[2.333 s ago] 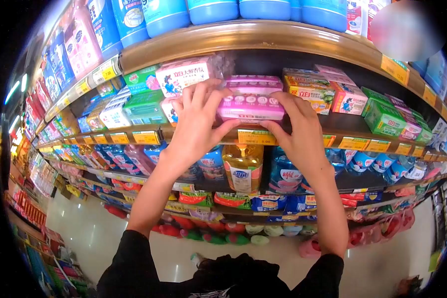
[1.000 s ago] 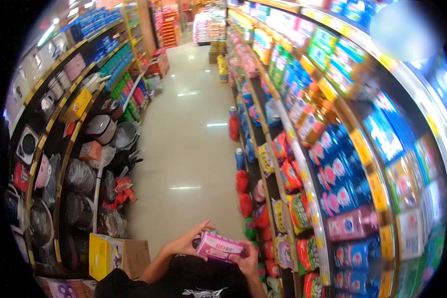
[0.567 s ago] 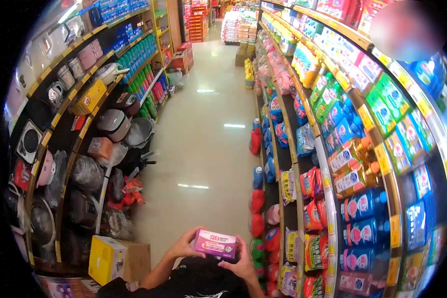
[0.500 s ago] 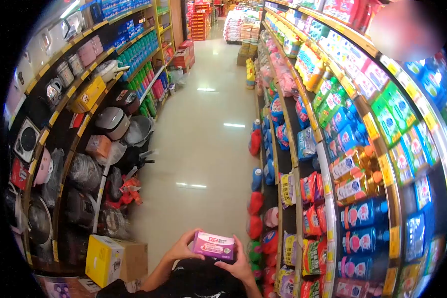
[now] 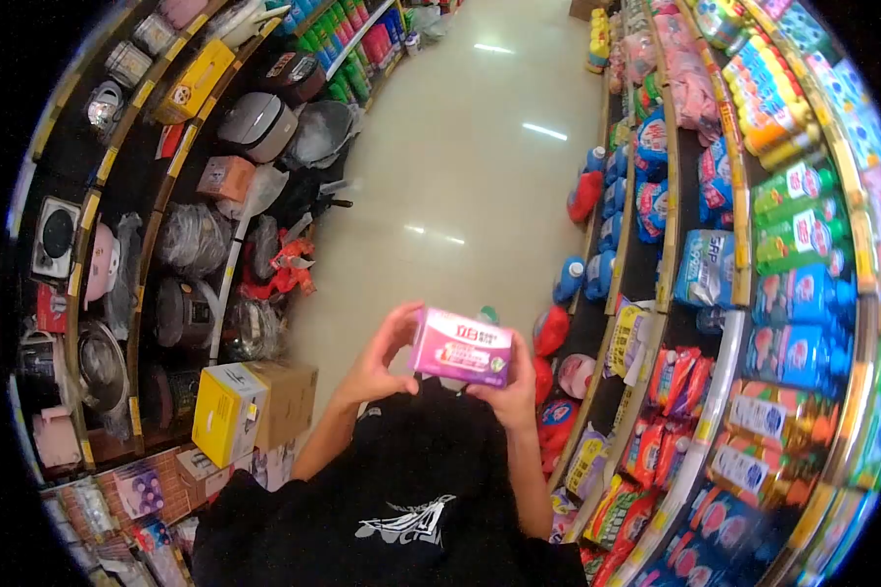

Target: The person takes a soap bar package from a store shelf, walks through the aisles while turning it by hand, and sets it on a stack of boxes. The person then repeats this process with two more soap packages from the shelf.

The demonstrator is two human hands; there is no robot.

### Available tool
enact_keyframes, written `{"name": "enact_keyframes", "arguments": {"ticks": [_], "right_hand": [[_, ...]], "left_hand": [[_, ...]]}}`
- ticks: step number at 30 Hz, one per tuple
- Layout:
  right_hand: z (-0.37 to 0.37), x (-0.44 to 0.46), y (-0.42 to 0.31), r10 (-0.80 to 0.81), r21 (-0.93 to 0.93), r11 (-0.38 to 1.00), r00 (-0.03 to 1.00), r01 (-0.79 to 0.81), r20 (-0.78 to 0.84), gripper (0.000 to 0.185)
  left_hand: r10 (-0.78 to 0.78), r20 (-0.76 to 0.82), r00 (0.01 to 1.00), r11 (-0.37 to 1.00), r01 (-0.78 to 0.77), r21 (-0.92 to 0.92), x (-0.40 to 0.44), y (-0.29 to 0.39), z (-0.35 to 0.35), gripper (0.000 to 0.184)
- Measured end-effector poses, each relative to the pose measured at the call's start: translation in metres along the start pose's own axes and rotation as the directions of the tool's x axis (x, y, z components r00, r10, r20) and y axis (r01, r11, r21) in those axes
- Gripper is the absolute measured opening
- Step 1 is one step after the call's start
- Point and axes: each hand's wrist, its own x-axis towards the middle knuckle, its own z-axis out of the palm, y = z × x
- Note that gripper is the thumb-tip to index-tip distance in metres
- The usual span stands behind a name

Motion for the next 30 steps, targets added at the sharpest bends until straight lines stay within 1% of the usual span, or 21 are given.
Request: {"name": "enact_keyframes", "arguments": {"ticks": [3,5,6,7,9,10,13,14,16,17,19,21,22,25,26,28,29,30], "right_hand": [[-0.014,0.052,-0.012,-0.043,0.089,0.995,0.999,0.041,0.025,0.098],[-0.025,0.083,-0.013,-0.073,0.133,0.989,0.996,0.066,0.042,0.1],[-0.031,0.098,-0.014,-0.083,0.087,0.993,0.995,0.078,0.056,0.102],[-0.031,0.111,-0.019,-0.062,0.075,0.995,0.997,0.058,0.052,0.103],[-0.034,0.136,-0.031,-0.009,0.053,0.999,0.999,0.007,0.041,0.106],[-0.034,0.145,-0.037,0.039,0.08,0.996,0.998,-0.042,0.04,0.105],[-0.047,0.174,-0.029,0.058,0.255,0.963,0.994,-0.081,0.097,0.104],[-0.052,0.181,-0.028,0.093,0.274,0.954,0.99,-0.12,0.108,0.103],[-0.052,0.195,-0.029,0.118,0.188,0.972,0.986,-0.138,0.114,0.103],[-0.052,0.206,-0.031,0.11,0.141,0.982,0.987,-0.125,0.114,0.103],[-0.054,0.224,-0.027,0.094,0.139,0.984,0.989,-0.11,0.115,0.103],[-0.049,0.243,-0.033,0.132,0.108,0.984,0.987,-0.141,0.089,0.101],[-0.054,0.252,-0.028,0.145,0.096,0.984,0.987,-0.152,0.07,0.1],[-0.061,0.289,-0.025,0.162,0.043,0.985,0.985,-0.165,0.064,0.098],[-0.061,0.302,-0.027,0.164,0.028,0.986,0.984,-0.166,0.065,0.098],[-0.06,0.333,-0.031,0.161,0.015,0.987,0.984,-0.162,0.08,0.095],[-0.059,0.346,-0.035,0.128,-0.006,0.992,0.99,-0.128,0.063,0.096],[-0.056,0.362,-0.039,0.09,-0.03,0.996,0.995,-0.088,0.048,0.096]], "left_hand": [[0.0,0.029,1.0,0.995,-0.003,0.102,0.052,0.019,0.0,0.11],[0.025,0.03,0.999,0.988,-0.03,0.151,0.087,0.027,-0.001,0.108],[0.029,0.028,0.999,0.985,-0.034,0.172,0.099,0.025,0.0,0.106],[0.03,0.024,0.999,0.981,-0.034,0.189,0.109,0.027,-0.001,0.105],[0.08,-0.014,0.997,0.975,-0.075,0.209,0.133,0.025,-0.003,0.096],[0.109,-0.033,0.993,0.971,-0.099,0.218,0.143,0.026,-0.004,0.091],[0.135,-0.004,0.991,0.958,-0.13,0.256,0.17,0.035,-0.009,0.085],[0.13,-0.018,0.991,0.944,-0.118,0.308,0.178,0.039,-0.01,0.082],[0.138,-0.034,0.99,0.904,-0.112,0.413,0.194,0.045,-0.014,0.078],[0.122,-0.058,0.991,0.913,-0.089,0.399,0.204,0.044,-0.018,0.076],[0.098,-0.09,0.991,0.93,-0.059,0.362,0.217,0.034,-0.024,0.072],[0.078,-0.114,0.99,0.938,-0.034,0.345,0.232,0.027,-0.033,0.07],[0.02,-0.105,0.994,0.968,0.007,0.252,0.24,0.024,-0.039,0.067],[-0.043,-0.11,0.993,0.992,0.056,0.116,0.27,0.012,-0.059,0.066],[-0.126,-0.05,0.991,0.987,0.13,0.092,0.281,0.01,-0.071,0.07],[-0.1,-0.044,0.994,0.993,0.103,0.056,0.308,0.003,-0.089,0.067],[-0.087,-0.034,0.996,0.996,0.088,0.031,0.323,0.0,-0.096,0.065],[-0.082,-0.02,0.996,0.993,0.08,-0.082,0.34,-0.006,-0.104,0.063]]}}
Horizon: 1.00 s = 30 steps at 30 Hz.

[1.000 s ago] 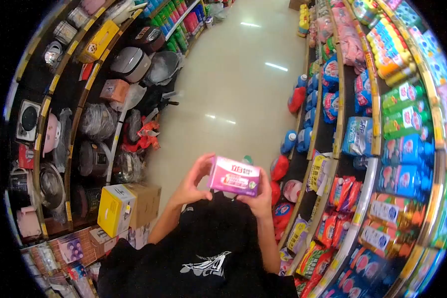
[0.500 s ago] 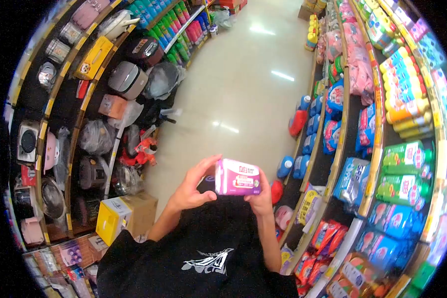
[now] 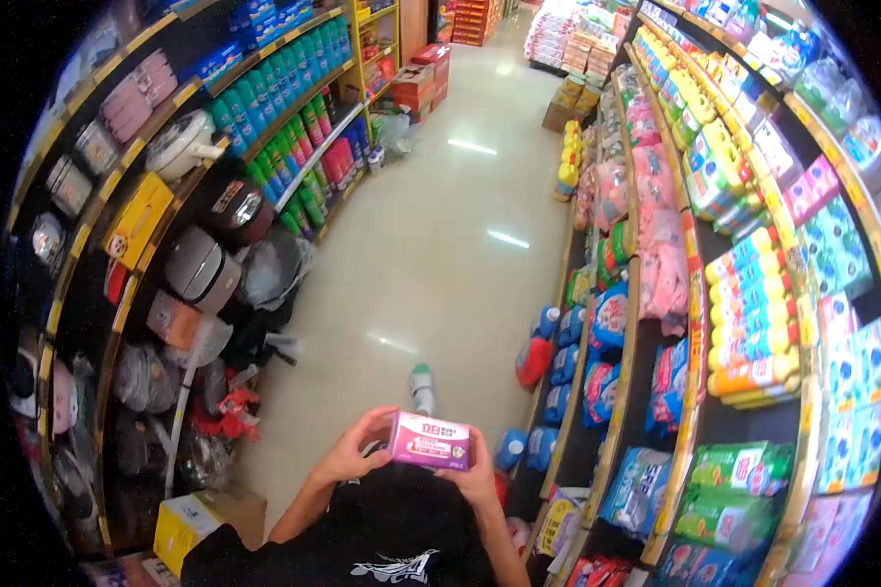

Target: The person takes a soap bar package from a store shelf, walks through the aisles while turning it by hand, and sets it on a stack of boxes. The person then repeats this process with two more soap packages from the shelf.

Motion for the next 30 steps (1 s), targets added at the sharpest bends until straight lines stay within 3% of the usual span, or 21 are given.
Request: {"name": "enact_keyframes", "arguments": {"ticks": [2,3,6,10,11,13,20,23,26,29,30], "right_hand": [[0.007,0.026,-0.013,-0.053,-0.069,0.996,0.997,0.048,-0.064,0.099],[0.011,0.04,-0.023,-0.078,-0.08,0.994,0.996,0.075,-0.039,0.09],[0.014,0.094,-0.038,-0.092,-0.172,0.981,0.996,0.092,0.003,0.091],[0.033,0.174,-0.059,-0.113,-0.235,0.964,0.992,0.123,0.056,0.089],[0.032,0.19,-0.062,-0.049,-0.254,0.965,0.997,0.064,0.063,0.088],[0.039,0.227,-0.063,-0.11,-0.271,0.952,0.986,0.14,0.123,0.086],[0.059,0.299,-0.073,-0.068,-0.212,0.971,0.982,0.106,0.179,0.086],[0.057,0.327,-0.073,-0.069,-0.236,0.965,0.979,0.114,0.192,0.088],[0.057,0.357,-0.078,-0.074,-0.326,0.938,0.988,0.115,0.138,0.09],[0.051,0.391,-0.085,-0.102,-0.271,0.954,0.988,0.129,0.114,0.091],[0.044,0.402,-0.085,-0.045,-0.245,0.967,0.996,0.064,0.081,0.091]], "left_hand": [[0.008,0.029,1.0,0.973,-0.001,-0.23,0.03,-0.009,-0.015,0.059],[-0.007,0.019,1.0,0.97,0.011,-0.244,0.047,-0.009,-0.023,0.056],[-0.029,-0.031,0.999,0.968,0.02,-0.248,0.091,-0.013,-0.047,0.049],[-0.055,-0.104,0.993,0.914,0.008,-0.405,0.146,-0.016,-0.084,0.048],[-0.064,-0.121,0.991,0.904,0.006,-0.428,0.157,-0.018,-0.09,0.048],[-0.071,-0.169,0.983,0.893,-0.013,-0.45,0.179,-0.012,-0.112,0.048],[-0.096,-0.28,0.955,0.853,-0.066,-0.518,0.228,0.013,-0.14,0.056],[-0.028,-0.341,0.94,0.789,-0.189,-0.585,0.249,0.01,-0.146,0.061],[0.004,-0.37,0.929,0.813,-0.219,-0.54,0.277,-0.007,-0.154,0.059],[0.07,-0.329,0.942,0.903,-0.199,-0.38,0.315,-0.016,-0.169,0.052],[0.064,-0.316,0.947,0.916,-0.181,-0.358,0.329,-0.004,-0.172,0.048]]}}
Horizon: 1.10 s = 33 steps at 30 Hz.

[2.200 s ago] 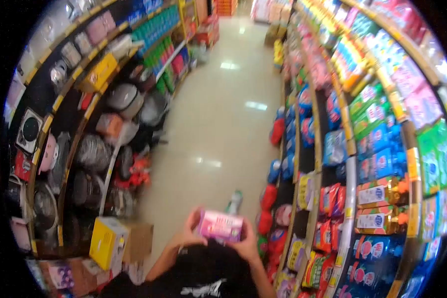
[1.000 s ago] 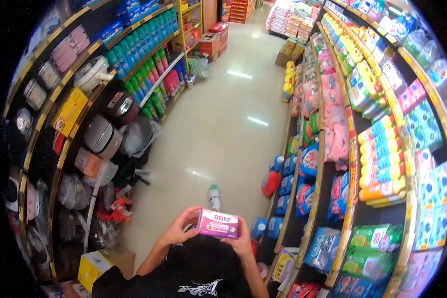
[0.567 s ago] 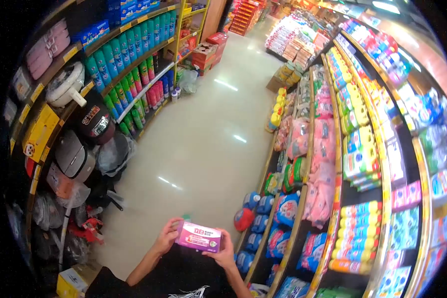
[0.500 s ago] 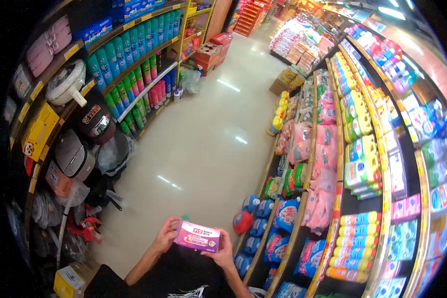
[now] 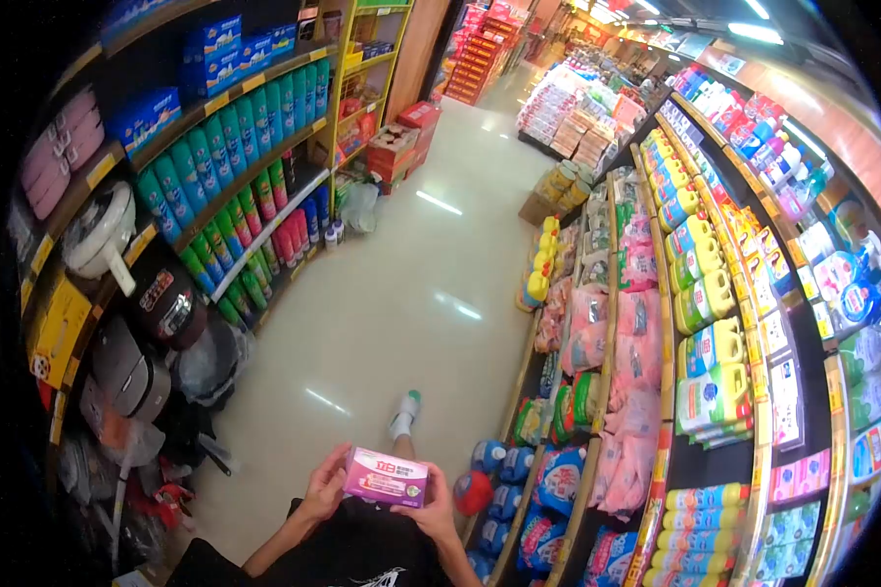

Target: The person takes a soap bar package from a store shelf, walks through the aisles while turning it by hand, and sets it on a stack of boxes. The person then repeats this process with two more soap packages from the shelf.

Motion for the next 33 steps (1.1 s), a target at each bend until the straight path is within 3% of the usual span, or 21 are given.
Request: {"name": "enact_keyframes", "arguments": {"ticks": [6,12,15,16,20,23,25,29,31,33], "right_hand": [[-0.03,0.101,-0.005,-0.065,0.004,0.998,0.996,0.065,0.054,0.09],[-0.055,0.222,-0.026,-0.16,0.092,0.984,0.982,0.151,0.103,0.084],[-0.071,0.26,-0.043,-0.087,0.051,0.995,0.993,0.083,0.085,0.085],[-0.078,0.271,-0.04,-0.063,0.093,0.994,0.994,0.054,0.086,0.087],[-0.094,0.314,-0.038,-0.062,0.172,0.984,0.993,0.044,0.102,0.089],[-0.1,0.346,-0.045,-0.218,-0.042,0.974,0.97,0.223,0.103,0.087],[-0.103,0.36,-0.048,-0.094,0.006,0.996,0.987,0.094,0.127,0.086],[-0.109,0.391,-0.025,-0.102,0.023,0.994,0.993,0.103,-0.052,0.099],[-0.101,0.413,-0.048,-0.09,0.019,0.996,0.992,0.092,-0.091,0.101],[-0.093,0.448,-0.077,-0.102,0.017,0.994,0.988,0.105,-0.115,0.101]], "left_hand": [[-0.018,0.052,0.999,0.953,0.002,0.303,0.097,0.056,0.025,0.048],[-0.019,0.088,0.996,0.928,-0.016,0.372,0.219,0.064,0.023,0.05],[-0.077,0.228,0.971,0.946,-0.001,0.323,0.266,0.069,0.02,0.058],[-0.094,0.255,0.962,0.924,-0.011,0.383,0.28,0.076,0.021,0.073],[-0.067,0.248,0.966,0.907,-0.044,0.419,0.321,0.081,0.028,0.09],[-0.102,0.268,0.958,0.929,-0.005,0.369,0.357,0.092,0.027,0.088],[-0.116,0.31,0.944,0.96,0.026,0.28,0.381,0.087,0.019,0.091],[-0.213,0.4,0.891,0.958,0.11,0.266,0.445,0.083,0.001,0.094],[-0.26,0.406,0.876,0.948,0.151,0.279,0.478,0.073,-0.016,0.095],[-0.261,0.406,0.876,0.963,0.205,0.176,0.516,0.075,-0.016,0.096]]}}
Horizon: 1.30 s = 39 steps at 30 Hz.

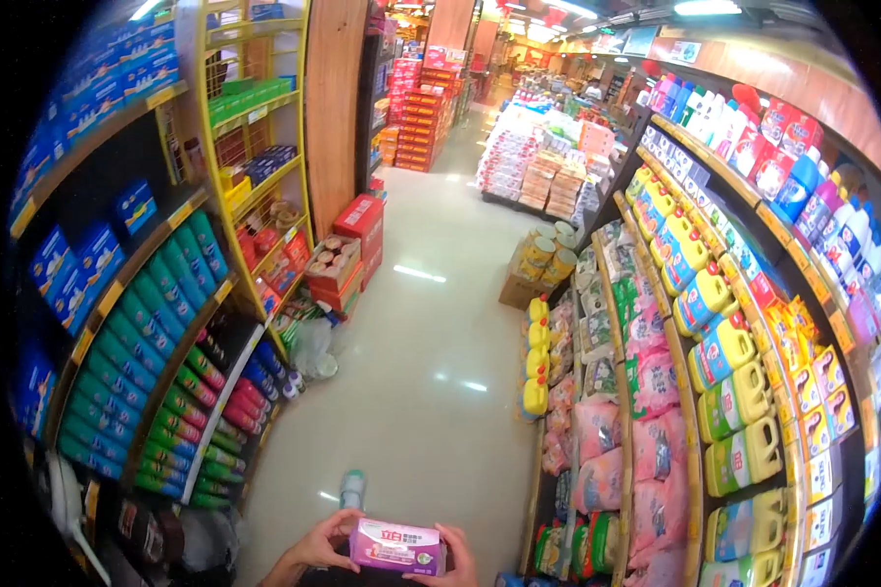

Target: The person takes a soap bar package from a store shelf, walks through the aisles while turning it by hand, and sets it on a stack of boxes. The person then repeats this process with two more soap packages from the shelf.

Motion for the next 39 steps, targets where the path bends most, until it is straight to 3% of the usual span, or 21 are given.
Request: {"name": "enact_keyframes", "arguments": {"ticks": [4,5,7,9,12,17,22,29,32,36,39], "right_hand": [[0.035,0.073,-0.011,0.07,-0.009,0.997,0.99,-0.072,-0.125,0.109],[0.045,0.094,-0.017,-0.04,-0.113,0.993,0.993,0.028,-0.112,0.106],[0.062,0.138,-0.013,-0.106,-0.155,0.984,0.99,0.091,-0.096,0.099],[0.084,0.172,-0.01,-0.095,-0.234,0.97,0.986,0.06,-0.14,0.089],[0.107,0.227,-0.003,-0.085,0.036,0.995,0.992,0.088,-0.093,0.085],[0.129,0.285,-0.016,-0.018,0.155,0.987,0.985,0.045,-0.169,0.076],[0.104,0.331,0.0,-0.089,0.061,0.993,0.97,0.106,-0.226,0.074],[0.024,0.42,0.007,-0.067,0.008,0.997,0.968,0.071,-0.243,0.063],[-0.021,0.452,0.013,-0.007,0.133,0.99,0.962,0.045,-0.274,0.059],[-0.079,0.501,0.005,-0.126,0.185,0.963,0.936,0.195,-0.329,0.057],[-0.111,0.531,-0.021,-0.128,0.137,0.97,0.905,0.199,-0.406,0.056]], "left_hand": [[0.071,0.032,0.997,0.997,-0.07,-0.03,0.053,0.038,-0.055,0.097],[0.111,0.044,0.993,0.994,-0.11,-0.022,0.065,0.048,-0.068,0.097],[0.182,0.059,0.982,0.983,-0.182,-0.003,0.088,0.077,-0.088,0.098],[0.205,-0.006,0.979,0.977,-0.205,-0.066,0.103,0.096,-0.108,0.097],[0.27,-0.036,0.962,0.957,-0.273,-0.102,0.129,0.122,-0.143,0.096],[0.206,-0.012,0.978,0.966,-0.205,-0.16,0.176,0.144,-0.183,0.096],[0.128,-0.022,0.991,0.981,-0.13,-0.146,0.231,0.145,-0.195,0.095],[0.125,-0.008,0.992,0.992,-0.124,0.035,0.351,0.147,-0.198,0.09],[0.094,0.005,0.996,0.995,-0.094,0.018,0.403,0.148,-0.179,0.089],[0.08,0.096,0.992,0.997,-0.082,0.016,0.496,0.146,-0.161,0.087],[0.04,0.107,0.993,0.999,-0.04,-0.003,0.553,0.138,-0.143,0.087]]}}
